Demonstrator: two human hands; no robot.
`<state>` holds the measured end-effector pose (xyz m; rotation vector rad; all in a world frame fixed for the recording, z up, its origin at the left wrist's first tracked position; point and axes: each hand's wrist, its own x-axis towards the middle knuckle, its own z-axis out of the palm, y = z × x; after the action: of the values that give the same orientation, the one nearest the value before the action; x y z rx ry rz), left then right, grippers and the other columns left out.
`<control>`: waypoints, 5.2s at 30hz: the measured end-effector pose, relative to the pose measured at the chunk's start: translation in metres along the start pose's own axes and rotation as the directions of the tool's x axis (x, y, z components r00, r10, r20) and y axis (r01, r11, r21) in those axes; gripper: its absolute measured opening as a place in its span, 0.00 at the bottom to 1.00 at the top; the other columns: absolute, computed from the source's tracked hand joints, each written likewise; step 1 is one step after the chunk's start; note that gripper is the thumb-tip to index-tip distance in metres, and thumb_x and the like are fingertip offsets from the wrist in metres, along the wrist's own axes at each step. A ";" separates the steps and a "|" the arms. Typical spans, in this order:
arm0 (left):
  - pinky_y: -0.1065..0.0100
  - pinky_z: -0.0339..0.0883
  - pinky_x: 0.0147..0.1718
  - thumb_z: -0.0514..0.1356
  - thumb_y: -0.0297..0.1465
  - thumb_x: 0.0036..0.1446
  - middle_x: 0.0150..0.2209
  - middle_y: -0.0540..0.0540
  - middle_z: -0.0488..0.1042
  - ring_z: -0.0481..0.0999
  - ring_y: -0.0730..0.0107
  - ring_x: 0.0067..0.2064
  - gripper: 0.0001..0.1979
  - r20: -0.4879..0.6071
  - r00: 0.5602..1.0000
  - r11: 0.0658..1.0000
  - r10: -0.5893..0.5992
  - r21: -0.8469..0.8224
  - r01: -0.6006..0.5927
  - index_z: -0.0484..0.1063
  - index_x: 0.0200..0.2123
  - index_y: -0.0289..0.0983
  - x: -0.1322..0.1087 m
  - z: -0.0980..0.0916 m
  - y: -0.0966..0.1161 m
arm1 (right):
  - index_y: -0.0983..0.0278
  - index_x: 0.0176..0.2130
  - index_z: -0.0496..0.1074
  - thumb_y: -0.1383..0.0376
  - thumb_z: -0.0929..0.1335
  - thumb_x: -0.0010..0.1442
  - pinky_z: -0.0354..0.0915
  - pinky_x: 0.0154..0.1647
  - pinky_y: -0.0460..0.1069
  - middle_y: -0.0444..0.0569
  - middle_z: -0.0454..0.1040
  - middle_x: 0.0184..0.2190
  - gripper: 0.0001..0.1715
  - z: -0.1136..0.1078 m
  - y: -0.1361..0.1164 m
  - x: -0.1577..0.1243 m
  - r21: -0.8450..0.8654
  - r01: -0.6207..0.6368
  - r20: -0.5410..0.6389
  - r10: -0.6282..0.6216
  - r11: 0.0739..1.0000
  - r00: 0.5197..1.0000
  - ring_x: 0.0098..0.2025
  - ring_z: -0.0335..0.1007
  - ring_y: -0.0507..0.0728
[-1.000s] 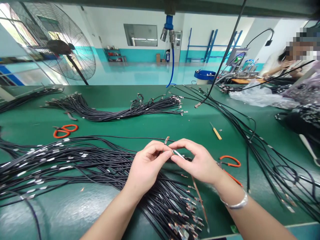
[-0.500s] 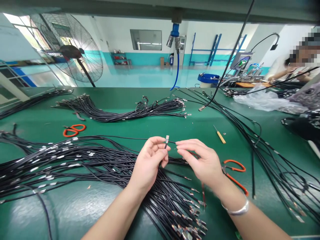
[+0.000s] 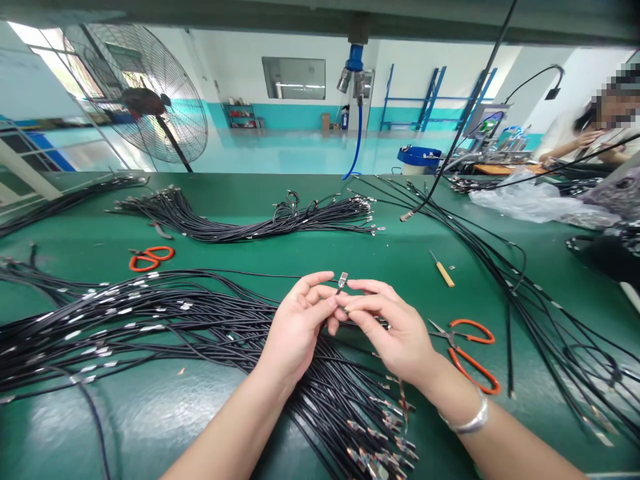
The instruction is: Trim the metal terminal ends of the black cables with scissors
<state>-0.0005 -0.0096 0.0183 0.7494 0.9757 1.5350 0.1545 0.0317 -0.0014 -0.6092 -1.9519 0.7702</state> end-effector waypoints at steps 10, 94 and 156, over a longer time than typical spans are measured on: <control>0.74 0.58 0.20 0.67 0.32 0.49 0.26 0.51 0.72 0.65 0.79 0.23 0.08 -0.057 0.994 0.962 0.089 0.262 -0.071 0.77 0.33 0.35 -0.003 0.005 -0.010 | 0.65 0.30 0.75 0.60 0.74 0.51 0.71 0.42 0.52 0.50 0.79 0.31 0.11 -0.016 -0.012 0.011 0.396 -0.527 0.130 0.522 0.752 0.843 0.35 0.76 0.56; 0.76 0.67 0.25 0.63 0.32 0.54 0.21 0.55 0.71 0.74 0.77 0.21 0.07 -0.031 0.999 0.884 0.034 0.466 -0.016 0.72 0.27 0.34 -0.011 0.010 0.003 | 0.67 0.29 0.72 0.63 0.71 0.54 0.65 0.29 0.45 0.43 0.72 0.23 0.09 -0.008 -0.016 0.012 0.416 -0.562 0.134 0.564 0.715 0.815 0.25 0.67 0.48; 0.66 0.58 0.24 0.66 0.43 0.47 0.14 0.54 0.55 0.52 0.77 0.18 0.20 0.442 0.802 0.915 -0.403 0.186 0.357 0.65 0.15 0.36 0.000 -0.007 0.008 | 0.62 0.30 0.76 0.58 0.71 0.56 0.66 0.39 0.50 0.47 0.72 0.32 0.10 -0.004 0.009 0.018 0.494 -0.199 0.221 0.099 0.846 0.970 0.36 0.68 0.54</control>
<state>-0.0097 -0.0113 0.0220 0.8803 0.7693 0.8961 0.1507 0.0510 0.0037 -0.3700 -1.7619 1.4360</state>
